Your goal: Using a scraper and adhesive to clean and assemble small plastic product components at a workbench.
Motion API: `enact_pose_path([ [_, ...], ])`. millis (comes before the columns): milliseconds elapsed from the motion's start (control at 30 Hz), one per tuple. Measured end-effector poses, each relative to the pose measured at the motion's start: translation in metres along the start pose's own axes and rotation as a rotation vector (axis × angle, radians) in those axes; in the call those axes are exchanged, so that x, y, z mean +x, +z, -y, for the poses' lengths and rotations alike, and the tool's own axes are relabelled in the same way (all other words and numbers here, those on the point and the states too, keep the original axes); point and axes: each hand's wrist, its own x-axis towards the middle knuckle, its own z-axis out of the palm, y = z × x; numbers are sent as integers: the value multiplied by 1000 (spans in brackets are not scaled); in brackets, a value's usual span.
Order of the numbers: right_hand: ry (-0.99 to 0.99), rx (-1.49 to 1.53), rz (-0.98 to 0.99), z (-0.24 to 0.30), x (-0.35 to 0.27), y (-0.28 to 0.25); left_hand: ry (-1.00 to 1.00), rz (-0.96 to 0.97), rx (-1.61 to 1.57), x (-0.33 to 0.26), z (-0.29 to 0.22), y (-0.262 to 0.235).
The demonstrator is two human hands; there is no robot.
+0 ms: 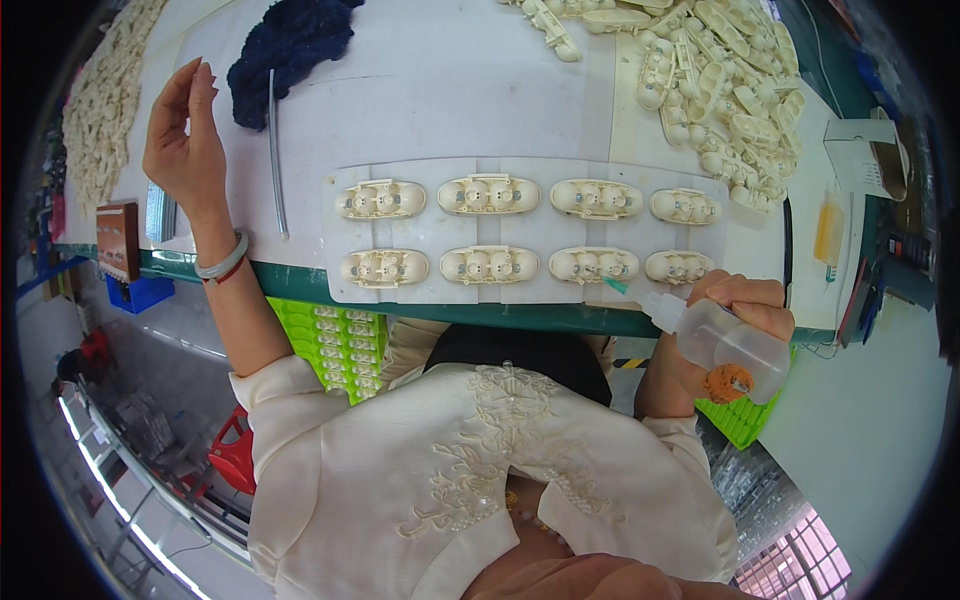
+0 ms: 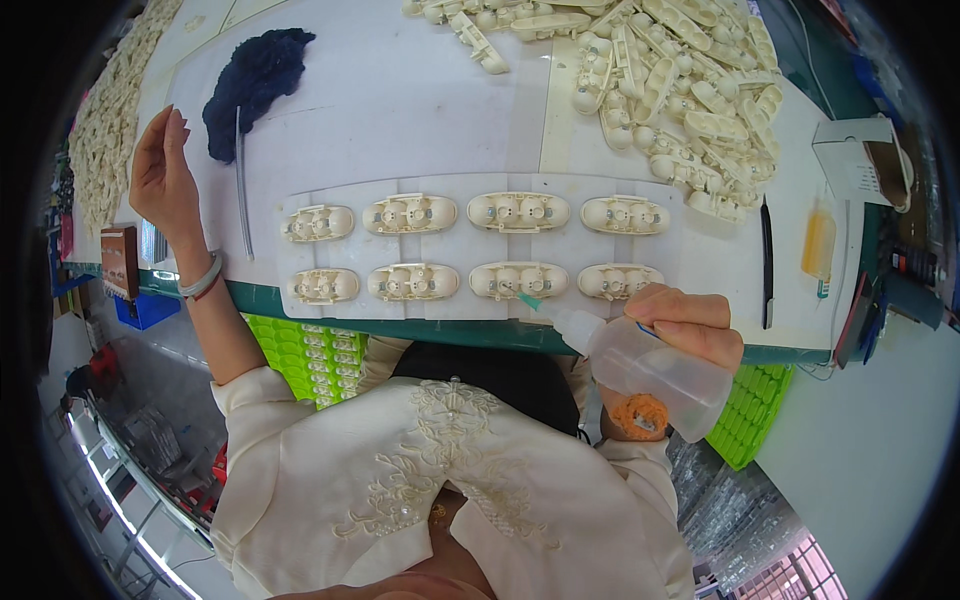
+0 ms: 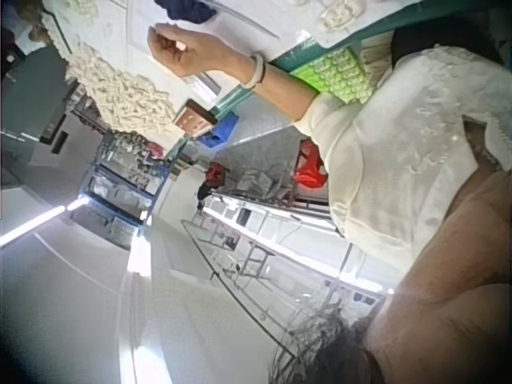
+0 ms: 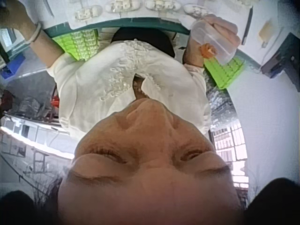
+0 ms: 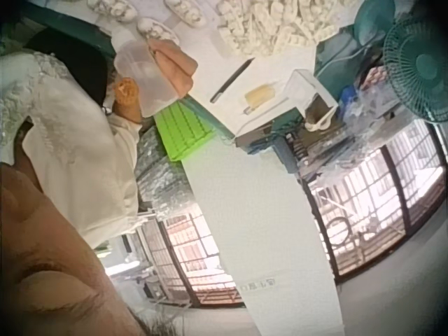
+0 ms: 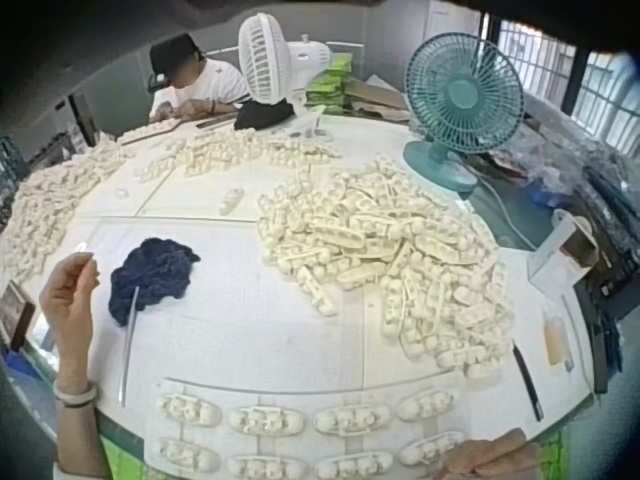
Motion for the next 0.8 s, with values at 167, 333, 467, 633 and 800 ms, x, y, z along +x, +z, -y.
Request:
enact_pose_path([
  [167, 27, 27, -103, 7, 5, 11, 0, -2, -3, -1, -2, 0],
  [333, 37, 81, -186, 6, 3, -3, 3, 8, 20, 1, 0, -2],
  [467, 29, -141, -134, 8, 4, 2, -10, -2, 32, 0, -2, -4],
  [633, -9, -181, -29, 7, 3, -8, -20, 14, 18, -1, 0, 3],
  [800, 76, -105, -313, 11, 7, -12, -25, 24, 31, -1, 0, -2],
])
